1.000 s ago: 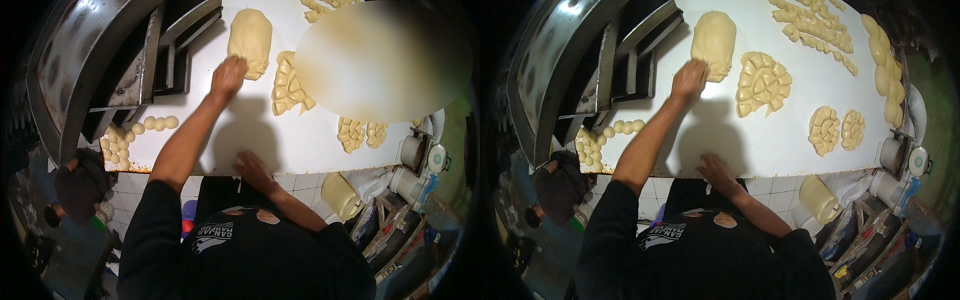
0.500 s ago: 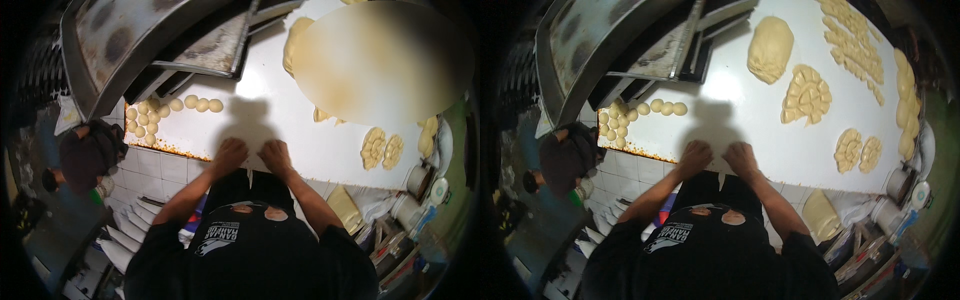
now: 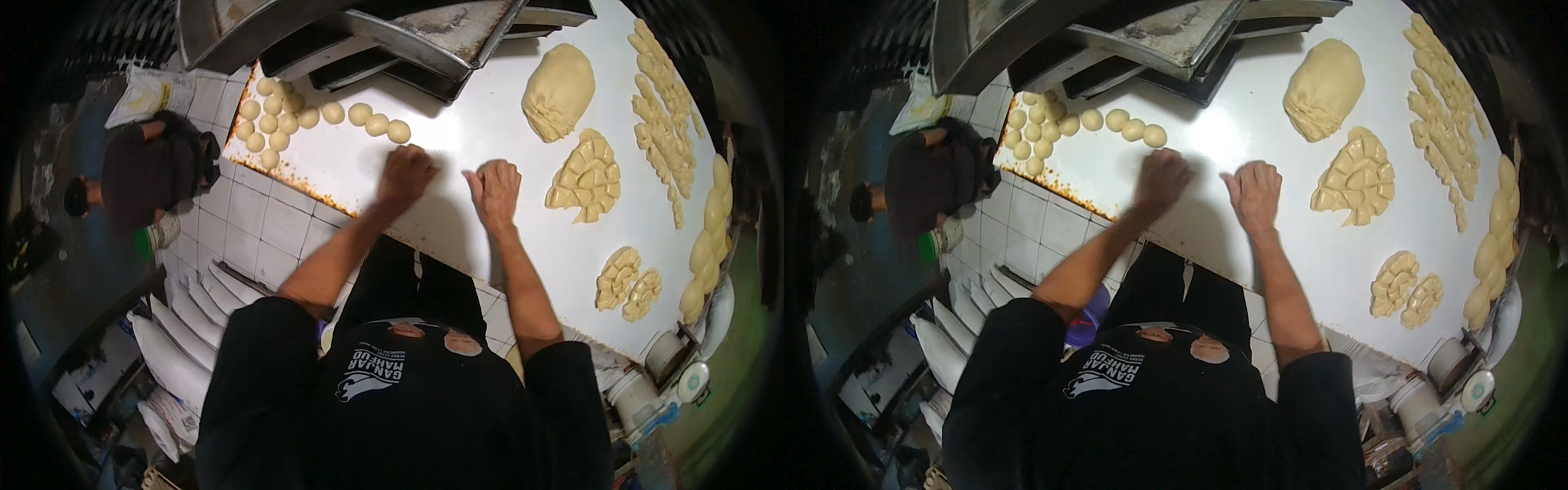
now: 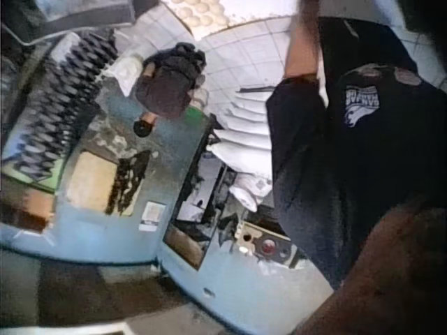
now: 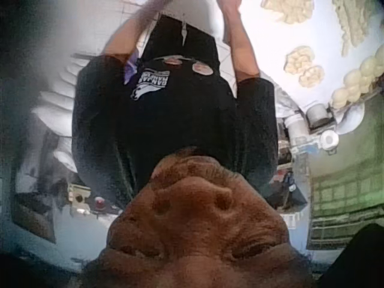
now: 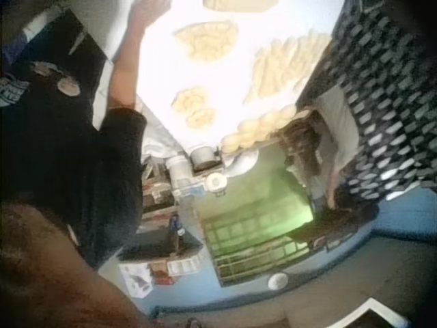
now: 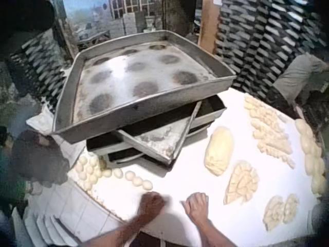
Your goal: The person moves a stack of metal trays and then uses both hands to roll portions of dough into small, round balls on a white table.
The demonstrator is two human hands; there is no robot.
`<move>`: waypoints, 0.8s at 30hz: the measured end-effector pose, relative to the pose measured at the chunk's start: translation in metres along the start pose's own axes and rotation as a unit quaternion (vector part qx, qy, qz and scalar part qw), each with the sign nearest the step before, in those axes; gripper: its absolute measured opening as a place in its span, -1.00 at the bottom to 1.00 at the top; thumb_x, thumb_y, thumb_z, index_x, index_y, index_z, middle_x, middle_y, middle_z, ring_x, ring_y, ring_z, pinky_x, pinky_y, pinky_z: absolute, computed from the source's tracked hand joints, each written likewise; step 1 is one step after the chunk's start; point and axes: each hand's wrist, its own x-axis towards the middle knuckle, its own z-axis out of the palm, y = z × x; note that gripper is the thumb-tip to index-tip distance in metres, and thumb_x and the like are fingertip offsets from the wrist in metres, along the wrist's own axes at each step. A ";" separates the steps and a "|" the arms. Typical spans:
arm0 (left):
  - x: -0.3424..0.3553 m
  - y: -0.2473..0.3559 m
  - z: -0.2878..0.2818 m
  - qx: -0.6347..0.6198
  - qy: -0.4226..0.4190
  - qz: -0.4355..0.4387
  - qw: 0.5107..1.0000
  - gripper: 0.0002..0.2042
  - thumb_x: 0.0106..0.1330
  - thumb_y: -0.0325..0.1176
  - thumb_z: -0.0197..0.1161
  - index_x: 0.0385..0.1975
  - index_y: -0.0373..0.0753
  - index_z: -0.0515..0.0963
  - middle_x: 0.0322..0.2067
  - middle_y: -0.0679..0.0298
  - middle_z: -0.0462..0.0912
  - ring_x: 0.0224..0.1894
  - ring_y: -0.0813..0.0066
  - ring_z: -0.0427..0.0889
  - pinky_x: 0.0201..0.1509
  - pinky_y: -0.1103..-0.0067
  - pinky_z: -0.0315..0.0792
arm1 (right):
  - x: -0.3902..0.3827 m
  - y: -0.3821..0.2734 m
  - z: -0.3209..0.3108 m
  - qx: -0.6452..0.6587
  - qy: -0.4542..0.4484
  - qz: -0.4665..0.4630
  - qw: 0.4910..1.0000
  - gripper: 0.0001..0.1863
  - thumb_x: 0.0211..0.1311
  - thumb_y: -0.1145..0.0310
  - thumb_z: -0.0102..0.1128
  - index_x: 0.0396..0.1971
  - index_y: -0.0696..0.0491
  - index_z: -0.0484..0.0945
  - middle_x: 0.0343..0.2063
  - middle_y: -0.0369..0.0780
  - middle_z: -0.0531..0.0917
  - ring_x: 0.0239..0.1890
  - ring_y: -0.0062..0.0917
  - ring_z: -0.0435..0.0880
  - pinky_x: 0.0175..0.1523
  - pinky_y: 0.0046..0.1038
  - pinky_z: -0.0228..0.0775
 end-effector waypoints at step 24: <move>-0.084 -0.007 -0.043 -0.100 0.059 -0.111 0.987 -0.79 0.30 -0.37 0.36 -0.11 -0.22 0.61 0.01 0.17 0.60 0.19 0.14 0.52 0.28 0.23 0.44 | -0.058 -0.001 -0.031 0.049 -0.078 -0.012 0.996 -0.69 0.38 0.44 0.28 0.04 0.25 0.54 0.13 0.13 0.55 0.22 -0.01 0.49 0.39 -0.02 0.28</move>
